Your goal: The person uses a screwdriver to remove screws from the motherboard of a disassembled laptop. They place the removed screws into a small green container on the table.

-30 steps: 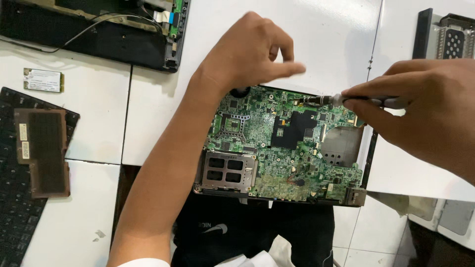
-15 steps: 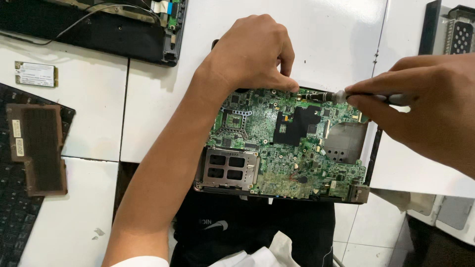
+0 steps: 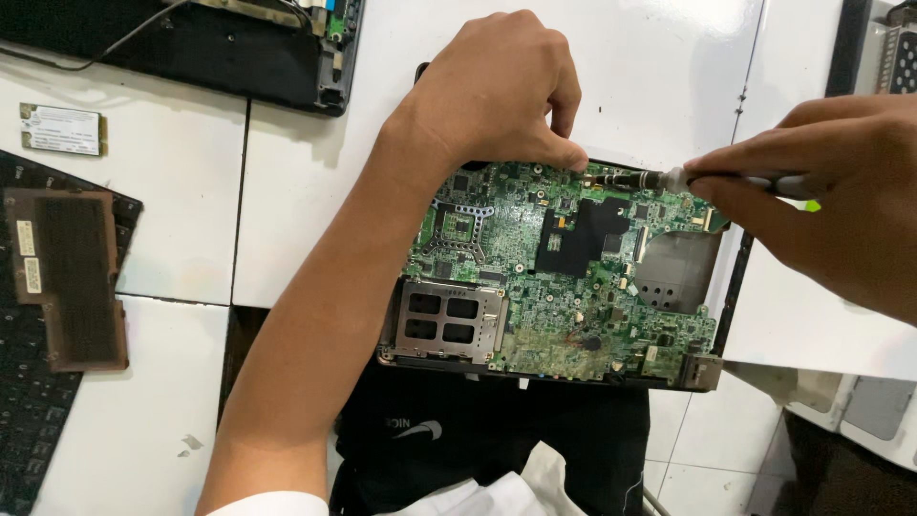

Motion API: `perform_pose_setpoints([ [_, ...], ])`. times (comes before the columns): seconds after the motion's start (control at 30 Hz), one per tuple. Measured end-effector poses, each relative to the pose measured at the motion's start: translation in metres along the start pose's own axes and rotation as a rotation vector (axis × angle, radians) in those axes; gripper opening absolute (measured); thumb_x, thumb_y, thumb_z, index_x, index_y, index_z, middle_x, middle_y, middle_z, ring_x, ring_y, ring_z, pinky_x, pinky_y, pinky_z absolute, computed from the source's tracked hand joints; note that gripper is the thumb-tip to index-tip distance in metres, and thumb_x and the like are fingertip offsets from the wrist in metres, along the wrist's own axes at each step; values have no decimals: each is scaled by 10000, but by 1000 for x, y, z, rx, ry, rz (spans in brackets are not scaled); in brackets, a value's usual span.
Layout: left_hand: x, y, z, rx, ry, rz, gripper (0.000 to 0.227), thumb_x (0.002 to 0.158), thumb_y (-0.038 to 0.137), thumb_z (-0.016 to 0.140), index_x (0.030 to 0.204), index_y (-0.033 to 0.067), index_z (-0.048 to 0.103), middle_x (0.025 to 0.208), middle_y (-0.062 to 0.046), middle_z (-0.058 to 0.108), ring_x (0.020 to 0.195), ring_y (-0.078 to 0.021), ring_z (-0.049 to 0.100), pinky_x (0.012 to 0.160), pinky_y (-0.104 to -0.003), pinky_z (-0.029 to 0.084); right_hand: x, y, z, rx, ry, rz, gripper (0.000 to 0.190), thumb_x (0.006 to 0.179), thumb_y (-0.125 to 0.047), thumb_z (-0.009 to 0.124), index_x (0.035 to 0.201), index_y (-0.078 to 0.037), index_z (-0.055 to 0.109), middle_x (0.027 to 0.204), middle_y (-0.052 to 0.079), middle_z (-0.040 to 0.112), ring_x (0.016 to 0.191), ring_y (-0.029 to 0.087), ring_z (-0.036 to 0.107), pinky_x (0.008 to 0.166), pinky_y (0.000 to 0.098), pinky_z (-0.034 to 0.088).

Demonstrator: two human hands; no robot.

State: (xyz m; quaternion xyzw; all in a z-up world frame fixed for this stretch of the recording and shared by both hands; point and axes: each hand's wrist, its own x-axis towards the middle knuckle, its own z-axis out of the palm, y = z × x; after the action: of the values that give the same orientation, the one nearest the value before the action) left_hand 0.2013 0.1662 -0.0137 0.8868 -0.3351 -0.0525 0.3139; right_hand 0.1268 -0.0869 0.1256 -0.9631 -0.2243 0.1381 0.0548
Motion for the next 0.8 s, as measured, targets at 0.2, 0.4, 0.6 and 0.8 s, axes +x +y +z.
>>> perform_pose_setpoints([
  [0.2,1,-1,0,6,-5,13,397,790,564,1003,612,280,791,580,99,683,651,-171,649,580,-429,481,1,-1,5,-76,-17,78,152,1097,-294,817,1161,-180,893,844,110,801,661,226,723,599,370,506],
  [0.4,0,0,0,7,-12,14,422,786,574,1024,620,269,783,579,95,656,625,-156,615,550,-403,453,29,-6,6,-464,-220,183,522,1192,-665,616,940,-266,840,555,74,709,447,209,598,598,321,448],
  [0.6,-2,2,2,4,29,61,363,793,493,1009,625,248,800,643,92,693,642,-178,623,556,-412,472,54,-51,-3,-847,-320,62,764,1169,-683,511,580,-216,643,498,-49,488,475,158,524,476,324,325],
  [0.8,-5,4,-2,8,47,69,322,803,466,1010,658,249,821,612,86,661,622,-193,587,521,-416,430,49,-79,-43,-944,-430,-193,480,1006,-24,618,572,-231,617,590,-89,575,529,76,512,547,273,277],
])
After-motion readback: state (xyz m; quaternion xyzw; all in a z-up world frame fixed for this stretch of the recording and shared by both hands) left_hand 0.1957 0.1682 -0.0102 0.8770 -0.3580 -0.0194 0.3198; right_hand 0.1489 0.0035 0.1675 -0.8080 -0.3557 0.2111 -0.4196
